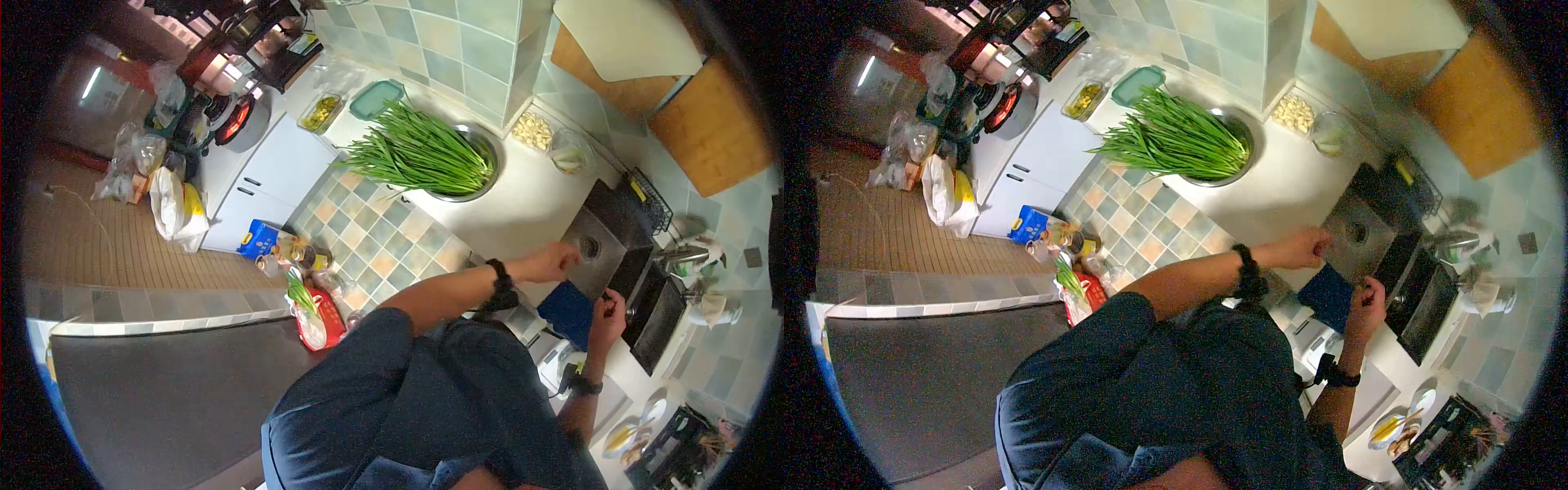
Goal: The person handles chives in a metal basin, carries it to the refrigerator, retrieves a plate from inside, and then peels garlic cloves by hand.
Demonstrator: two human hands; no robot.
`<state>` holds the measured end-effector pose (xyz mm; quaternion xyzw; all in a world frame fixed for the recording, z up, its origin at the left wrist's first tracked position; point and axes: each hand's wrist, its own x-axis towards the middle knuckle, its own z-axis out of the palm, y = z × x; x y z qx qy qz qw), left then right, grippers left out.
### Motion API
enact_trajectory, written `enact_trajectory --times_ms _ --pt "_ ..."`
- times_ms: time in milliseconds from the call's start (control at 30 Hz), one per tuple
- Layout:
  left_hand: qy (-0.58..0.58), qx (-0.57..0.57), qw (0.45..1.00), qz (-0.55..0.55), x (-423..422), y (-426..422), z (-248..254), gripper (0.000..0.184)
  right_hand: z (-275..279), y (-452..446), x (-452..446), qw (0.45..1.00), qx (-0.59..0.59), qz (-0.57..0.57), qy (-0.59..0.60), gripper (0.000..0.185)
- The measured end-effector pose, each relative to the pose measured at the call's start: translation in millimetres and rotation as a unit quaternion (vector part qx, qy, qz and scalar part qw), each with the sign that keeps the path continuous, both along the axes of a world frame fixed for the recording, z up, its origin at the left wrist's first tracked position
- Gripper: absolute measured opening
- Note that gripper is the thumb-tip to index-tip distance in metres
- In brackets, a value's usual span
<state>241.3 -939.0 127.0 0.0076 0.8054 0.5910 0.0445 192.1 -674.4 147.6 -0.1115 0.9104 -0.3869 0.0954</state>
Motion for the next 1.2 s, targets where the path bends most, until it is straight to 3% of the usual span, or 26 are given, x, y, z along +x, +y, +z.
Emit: enact_trajectory --times_ms 100,133,200,233,300,367,433,500,567,700,800,833,867,900,967,1000,1033,1067,1100,1133,1167,1200 --pt "0.030 0.017 0.999 -0.005 -20 22 -17 0.065 -10 -4 -7 0.999 0.024 -0.023 -0.004 0.039" --pt "0.030 0.017 0.999 0.000 -18 29 -31 0.065 -11 -7 -9 0.991 0.083 0.060 0.081 0.042" --pt "0.173 -0.102 0.979 0.035 -14 35 -48 0.072 -14 -7 -15 0.965 0.139 0.144 0.167 0.046" --pt "0.220 -0.143 0.964 0.050 -14 32 -49 0.074 -15 -8 -21 0.968 0.134 0.166 0.134 0.048" --pt "0.062 -0.001 0.997 -0.055 17 7 -35 0.077 -26 -8 -25 0.968 0.128 0.193 0.095 0.050" --pt "-0.021 0.127 0.991 0.032 56 -12 -44 0.069 -41 -13 -34 0.946 0.113 0.280 0.119 0.049" --pt "-0.106 0.143 0.982 0.064 88 -47 -62 0.065 -39 -35 -37 0.931 0.125 0.320 0.122 0.045" --pt "-0.163 0.193 0.945 0.206 131 -79 -92 0.058 -21 -76 -32 0.913 0.137 0.364 0.126 0.042" --pt "-0.162 0.302 0.875 0.343 169 -112 -95 0.041 17 -129 -17 0.930 0.021 0.368 0.014 0.034" --pt "-0.125 0.356 0.779 0.501 200 -168 -59 0.053 23 -227 3 0.869 -0.131 0.475 0.048 0.034" --pt "-0.050 0.375 0.740 0.557 196 -201 -35 0.070 12 -292 31 0.868 -0.129 0.478 -0.044 0.032" --pt "-0.004 0.374 0.714 0.592 190 -213 -27 0.076 2 -311 38 0.863 -0.134 0.469 -0.127 0.034" --pt "0.039 0.396 0.706 0.586 183 -230 -29 0.084 -3 -329 44 0.854 -0.139 0.456 -0.209 0.037" --pt "0.043 0.422 0.705 0.568 180 -246 -29 0.083 -8 -343 52 0.857 -0.134 0.452 -0.209 0.037" --pt "0.083 0.460 0.685 0.559 173 -269 -29 0.073 -15 -367 64 0.769 -0.190 0.269 -0.548 0.045" --pt "0.100 0.497 0.690 0.517 170 -280 -32 0.059 -19 -376 64 0.712 -0.223 0.224 -0.628 0.050" --pt "0.084 0.526 0.674 0.512 171 -294 -52 0.050 -40 -387 70 0.718 -0.223 0.219 -0.623 0.050" --pt "0.098 0.545 0.661 0.506 165 -296 -41 0.049 -72 -402 79 0.817 -0.255 0.258 -0.448 0.049" --pt "0.110 0.563 0.646 0.503 162 -293 -29 0.048 -89 -412 86 0.881 -0.274 0.287 -0.257 0.048" --pt "0.107 0.566 0.646 0.501 160 -296 -28 0.048 -57 -416 84 0.917 -0.193 0.329 -0.118 0.064" --pt "0.099 0.569 0.632 0.516 159 -299 -28 0.047 -29 -423 84 0.918 -0.191 0.326 -0.119 0.064" --pt "0.090 0.572 0.618 0.531 159 -300 -29 0.045 -4 -429 84 0.923 -0.139 0.358 0.011 0.074"
